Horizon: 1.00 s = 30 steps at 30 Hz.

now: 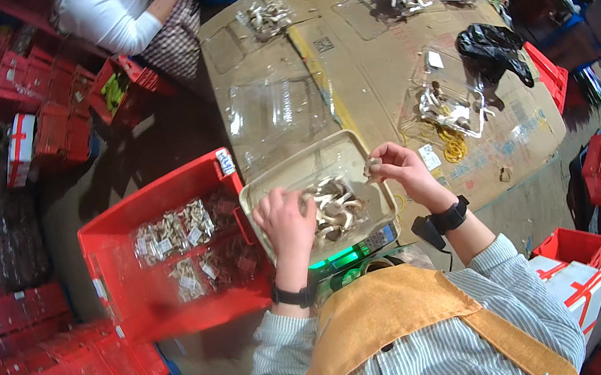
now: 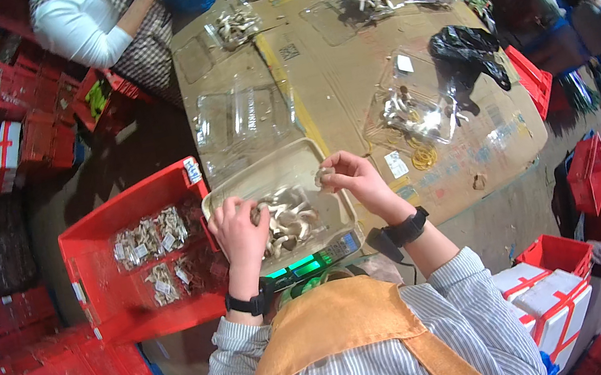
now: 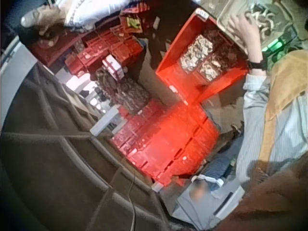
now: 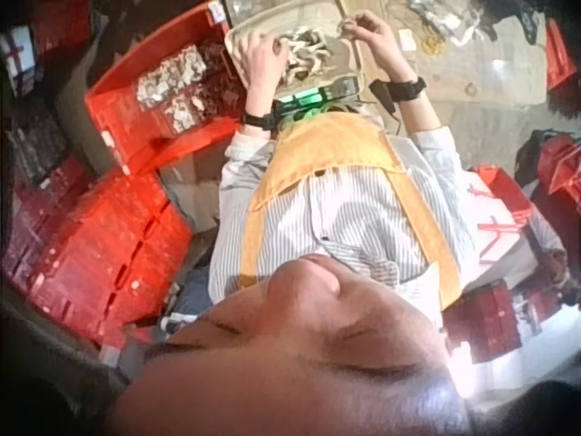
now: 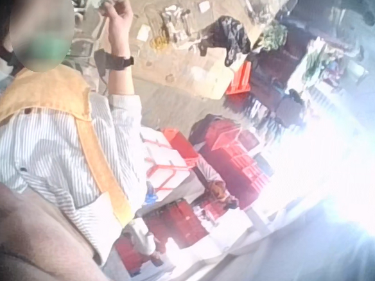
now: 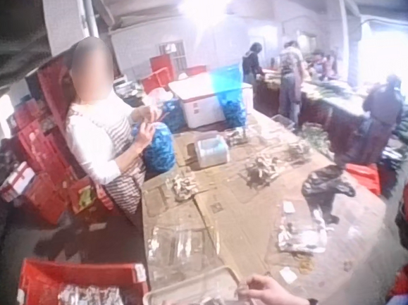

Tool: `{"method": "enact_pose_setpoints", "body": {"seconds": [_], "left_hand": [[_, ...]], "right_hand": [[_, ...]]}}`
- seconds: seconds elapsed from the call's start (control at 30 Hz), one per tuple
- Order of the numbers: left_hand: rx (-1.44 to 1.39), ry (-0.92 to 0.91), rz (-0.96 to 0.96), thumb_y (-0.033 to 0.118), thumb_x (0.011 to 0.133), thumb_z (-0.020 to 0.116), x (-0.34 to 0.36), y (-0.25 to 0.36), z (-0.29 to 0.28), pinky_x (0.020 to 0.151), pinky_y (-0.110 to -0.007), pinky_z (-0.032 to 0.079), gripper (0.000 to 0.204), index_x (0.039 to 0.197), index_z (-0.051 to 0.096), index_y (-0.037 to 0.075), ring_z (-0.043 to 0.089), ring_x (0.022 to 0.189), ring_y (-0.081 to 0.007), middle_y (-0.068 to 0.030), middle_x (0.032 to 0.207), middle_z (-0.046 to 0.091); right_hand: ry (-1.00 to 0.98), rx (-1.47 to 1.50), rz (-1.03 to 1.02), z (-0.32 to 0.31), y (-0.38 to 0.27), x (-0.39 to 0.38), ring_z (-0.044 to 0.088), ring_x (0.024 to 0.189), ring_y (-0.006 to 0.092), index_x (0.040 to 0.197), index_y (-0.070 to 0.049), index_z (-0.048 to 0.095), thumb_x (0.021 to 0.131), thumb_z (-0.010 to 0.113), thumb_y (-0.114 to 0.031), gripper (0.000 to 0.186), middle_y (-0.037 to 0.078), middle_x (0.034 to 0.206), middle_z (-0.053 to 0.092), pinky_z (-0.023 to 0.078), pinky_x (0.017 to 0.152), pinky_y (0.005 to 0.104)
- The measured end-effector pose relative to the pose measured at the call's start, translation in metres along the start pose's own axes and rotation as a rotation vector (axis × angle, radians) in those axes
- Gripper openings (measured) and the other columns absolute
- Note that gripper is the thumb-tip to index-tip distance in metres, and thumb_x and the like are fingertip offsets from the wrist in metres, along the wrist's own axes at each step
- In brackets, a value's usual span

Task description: The person unpacks mushrooms from a blue plastic bag onto a table, then portions them into clear plastic containers. The person weighs the mushrooms on a digital scale, seals the containers, and places them into a red crate.

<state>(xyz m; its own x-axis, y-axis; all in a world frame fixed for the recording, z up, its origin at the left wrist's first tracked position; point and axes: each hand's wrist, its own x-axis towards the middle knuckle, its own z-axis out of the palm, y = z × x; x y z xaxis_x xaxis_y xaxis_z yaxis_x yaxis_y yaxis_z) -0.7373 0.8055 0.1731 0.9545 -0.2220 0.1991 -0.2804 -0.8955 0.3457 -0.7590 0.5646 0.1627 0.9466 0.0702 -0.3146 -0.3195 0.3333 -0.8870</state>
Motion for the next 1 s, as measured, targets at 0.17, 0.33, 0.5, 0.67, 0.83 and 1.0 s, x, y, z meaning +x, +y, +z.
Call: {"method": "enact_pose_setpoints", "body": {"seconds": [0.17, 0.33, 0.5, 0.67, 0.83, 1.0], "left_hand": [[0.115, -0.045, -0.036, 0.038, 0.069, 0.069, -0.002, 0.012, 0.003, 0.096, -0.044, 0.026, 0.035, 0.087, 0.069, 0.009, 0.046, 0.102, -0.0251, -0.0056, 0.101, 0.054], [0.085, 0.07, -0.07, 0.033, 0.074, 0.067, 0.003, 0.011, 0.018, 0.097, -0.045, 0.025, 0.023, 0.078, 0.065, 0.011, 0.044, 0.103, -0.0256, -0.0041, 0.101, 0.052], [0.034, -0.032, -0.05, 0.025, 0.064, 0.066, 0.008, 0.009, 0.019, 0.098, -0.048, 0.024, 0.017, 0.076, 0.061, 0.014, 0.043, 0.107, -0.0285, -0.0046, 0.108, 0.051], [0.118, 0.018, -0.012, 0.02, 0.066, 0.065, 0.01, 0.018, 0.02, 0.098, -0.046, 0.025, 0.01, 0.072, 0.06, 0.014, 0.044, 0.107, -0.0278, -0.0038, 0.104, 0.053], [0.075, 0.098, 0.028, 0.017, 0.066, 0.064, 0.013, 0.011, 0.003, 0.097, -0.045, 0.024, 0.007, 0.067, 0.058, 0.013, 0.046, 0.103, -0.0273, -0.0047, 0.101, 0.055], [-0.736, -0.06, -0.111, 0.002, 0.068, 0.062, 0.012, 0.012, -0.024, 0.087, -0.038, 0.038, 0.011, 0.072, 0.052, 0.003, 0.053, 0.093, -0.0271, -0.0089, 0.096, 0.058]], "right_hand": [[0.045, 0.328, 0.137, -0.004, 0.004, -0.022, 0.061, 0.09, 0.0148, 0.117, -0.005, 0.051, 0.09, 0.051, -0.014, 0.028, 0.012, 0.105, 0.063, 0.049, 0.073, 0.0244], [0.052, 0.445, 0.11, -0.005, 0.007, -0.032, 0.061, 0.087, 0.0143, 0.118, 0.0, 0.05, 0.092, 0.047, -0.016, 0.031, 0.015, 0.104, 0.062, 0.053, 0.071, 0.0265], [0.12, 0.32, 0.132, -0.009, 0.013, -0.037, 0.06, 0.084, 0.0107, 0.114, -0.005, 0.054, 0.09, 0.051, -0.018, 0.028, 0.008, 0.101, 0.064, 0.051, 0.069, 0.0245], [0.052, 0.309, 0.116, -0.003, 0.023, -0.036, 0.058, 0.086, 0.0082, 0.105, -0.009, 0.055, 0.089, 0.053, -0.02, 0.02, 0.001, 0.093, 0.062, 0.048, 0.067, 0.024], [0.007, 0.303, 0.116, -0.001, 0.035, -0.033, 0.056, 0.076, 0.0069, 0.104, -0.009, 0.055, 0.088, 0.056, -0.022, 0.02, 0.0, 0.091, 0.064, 0.044, 0.065, 0.022], [-0.02, 0.274, 0.037, 0.009, 0.031, -0.028, 0.055, 0.078, 0.0061, 0.109, -0.007, 0.054, 0.087, 0.06, -0.018, 0.026, -0.001, 0.095, 0.06, 0.046, 0.067, 0.0242]]}}
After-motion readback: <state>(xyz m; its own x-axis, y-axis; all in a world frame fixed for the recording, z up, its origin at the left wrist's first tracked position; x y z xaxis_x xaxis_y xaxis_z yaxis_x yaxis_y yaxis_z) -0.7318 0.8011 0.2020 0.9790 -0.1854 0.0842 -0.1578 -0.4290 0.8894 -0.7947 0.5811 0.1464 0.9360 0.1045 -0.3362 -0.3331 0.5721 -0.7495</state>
